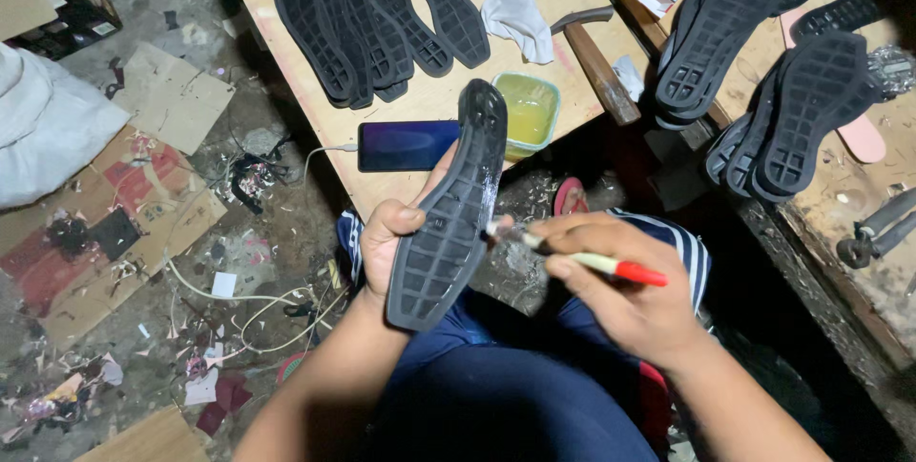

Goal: The person sits on the floor and uses a brush to apply glue from a container onto the bottom of sandal soles, holding each sole in one hand while brushing. They coat the sole surface, set the finished sole aside, and pick up the next sole to repeat the gluing.

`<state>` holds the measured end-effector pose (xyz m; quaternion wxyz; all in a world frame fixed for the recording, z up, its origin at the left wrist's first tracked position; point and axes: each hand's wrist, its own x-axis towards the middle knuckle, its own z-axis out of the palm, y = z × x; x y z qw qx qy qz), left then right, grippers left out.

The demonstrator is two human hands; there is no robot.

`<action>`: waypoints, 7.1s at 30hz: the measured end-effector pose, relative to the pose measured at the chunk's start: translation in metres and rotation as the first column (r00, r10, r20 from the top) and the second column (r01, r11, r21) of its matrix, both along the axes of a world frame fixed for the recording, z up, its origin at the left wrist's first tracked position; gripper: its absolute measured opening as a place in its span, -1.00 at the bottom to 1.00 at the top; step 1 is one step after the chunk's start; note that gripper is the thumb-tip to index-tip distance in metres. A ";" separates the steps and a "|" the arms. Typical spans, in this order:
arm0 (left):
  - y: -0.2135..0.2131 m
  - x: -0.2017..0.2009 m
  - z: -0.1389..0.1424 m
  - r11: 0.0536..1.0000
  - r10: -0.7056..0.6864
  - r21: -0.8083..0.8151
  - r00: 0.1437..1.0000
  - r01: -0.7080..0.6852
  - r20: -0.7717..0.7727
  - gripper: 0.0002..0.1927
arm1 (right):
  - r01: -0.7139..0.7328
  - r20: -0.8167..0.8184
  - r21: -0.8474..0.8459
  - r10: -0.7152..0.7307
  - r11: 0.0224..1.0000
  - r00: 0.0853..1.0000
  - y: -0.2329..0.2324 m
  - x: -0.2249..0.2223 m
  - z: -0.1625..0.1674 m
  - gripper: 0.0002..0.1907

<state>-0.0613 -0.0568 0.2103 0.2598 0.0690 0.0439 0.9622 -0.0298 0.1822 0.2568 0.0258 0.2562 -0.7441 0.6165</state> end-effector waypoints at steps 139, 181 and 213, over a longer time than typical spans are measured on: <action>0.032 -0.007 0.013 0.967 0.163 -0.156 0.957 -0.204 -0.239 -0.09 | 0.218 0.257 -0.414 -0.116 0.884 0.959 -0.042 -0.004 -0.004 -0.81; 0.026 -0.026 0.004 0.998 0.045 -0.039 0.992 -0.050 -0.119 0.00 | -0.213 -0.047 -0.019 0.212 0.977 0.976 -0.022 0.013 0.035 -0.81; 0.019 0.014 0.025 0.963 0.117 -0.202 0.953 -0.177 -0.278 0.06 | 0.283 -0.187 0.004 -0.278 0.959 0.942 -0.049 -0.004 0.029 -0.78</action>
